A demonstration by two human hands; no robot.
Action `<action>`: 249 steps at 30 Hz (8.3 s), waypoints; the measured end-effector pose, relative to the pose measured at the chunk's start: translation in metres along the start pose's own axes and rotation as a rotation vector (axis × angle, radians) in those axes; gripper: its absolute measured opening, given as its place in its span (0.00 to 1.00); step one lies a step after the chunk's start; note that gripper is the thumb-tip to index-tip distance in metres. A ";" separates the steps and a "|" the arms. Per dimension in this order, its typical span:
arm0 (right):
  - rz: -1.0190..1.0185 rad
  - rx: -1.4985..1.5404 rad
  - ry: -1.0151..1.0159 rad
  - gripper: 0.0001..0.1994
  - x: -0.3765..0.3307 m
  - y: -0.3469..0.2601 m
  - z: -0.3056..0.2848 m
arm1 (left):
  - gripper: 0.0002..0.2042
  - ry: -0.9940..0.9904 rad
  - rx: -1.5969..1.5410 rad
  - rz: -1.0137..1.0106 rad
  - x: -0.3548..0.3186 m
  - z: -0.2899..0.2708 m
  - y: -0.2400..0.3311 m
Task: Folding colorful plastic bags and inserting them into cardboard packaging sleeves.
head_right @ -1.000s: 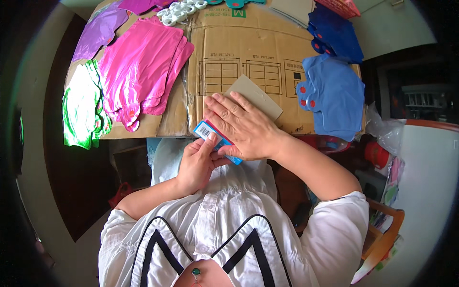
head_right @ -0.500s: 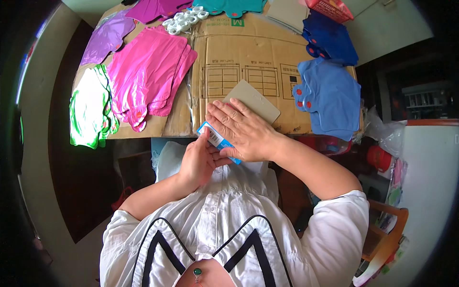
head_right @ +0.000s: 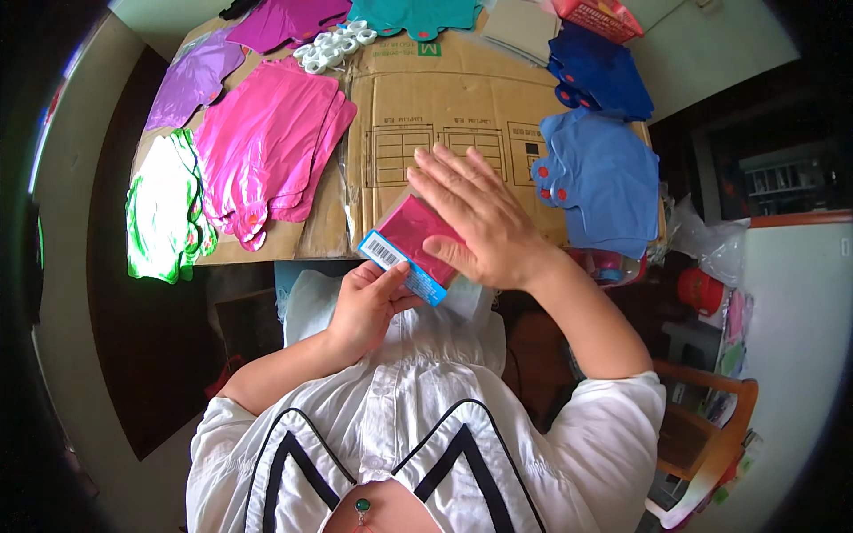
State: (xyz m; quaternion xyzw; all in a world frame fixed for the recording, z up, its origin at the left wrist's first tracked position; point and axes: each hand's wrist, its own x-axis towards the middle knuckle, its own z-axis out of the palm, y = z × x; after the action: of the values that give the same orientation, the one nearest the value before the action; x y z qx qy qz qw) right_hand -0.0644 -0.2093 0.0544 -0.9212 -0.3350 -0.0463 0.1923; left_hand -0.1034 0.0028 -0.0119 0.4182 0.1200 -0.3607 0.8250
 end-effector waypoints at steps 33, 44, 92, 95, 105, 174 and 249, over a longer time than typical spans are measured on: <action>0.040 -0.174 0.353 0.08 0.236 0.103 0.036 | 0.11 -0.117 0.014 -0.007 -0.014 -0.019 0.022; 0.401 1.407 0.245 0.08 0.118 0.043 -0.038 | 0.12 -0.218 -0.004 0.003 -0.013 -0.042 0.011; 0.516 0.197 -0.182 0.20 0.027 -0.020 0.025 | 0.10 -0.015 0.092 0.009 -0.011 -0.029 0.003; 0.634 0.099 -0.233 0.22 0.038 -0.010 -0.008 | 0.09 0.032 0.127 0.044 -0.013 -0.027 0.005; 0.499 0.211 0.140 0.08 0.012 0.068 -0.054 | 0.09 0.062 0.111 0.048 -0.012 -0.025 0.013; 0.542 0.173 0.246 0.08 0.076 0.056 0.022 | 0.04 0.146 -0.101 0.424 -0.042 -0.047 0.056; 1.103 1.818 -0.082 0.14 -0.099 -0.041 0.020 | 0.08 -0.643 2.031 1.335 0.057 0.010 0.108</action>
State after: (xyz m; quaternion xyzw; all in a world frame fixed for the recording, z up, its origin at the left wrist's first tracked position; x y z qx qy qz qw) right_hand -0.1678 -0.2318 0.0282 -0.4569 0.2137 0.3460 0.7911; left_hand 0.0110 0.0092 0.0306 0.7360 -0.6519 0.1113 0.1446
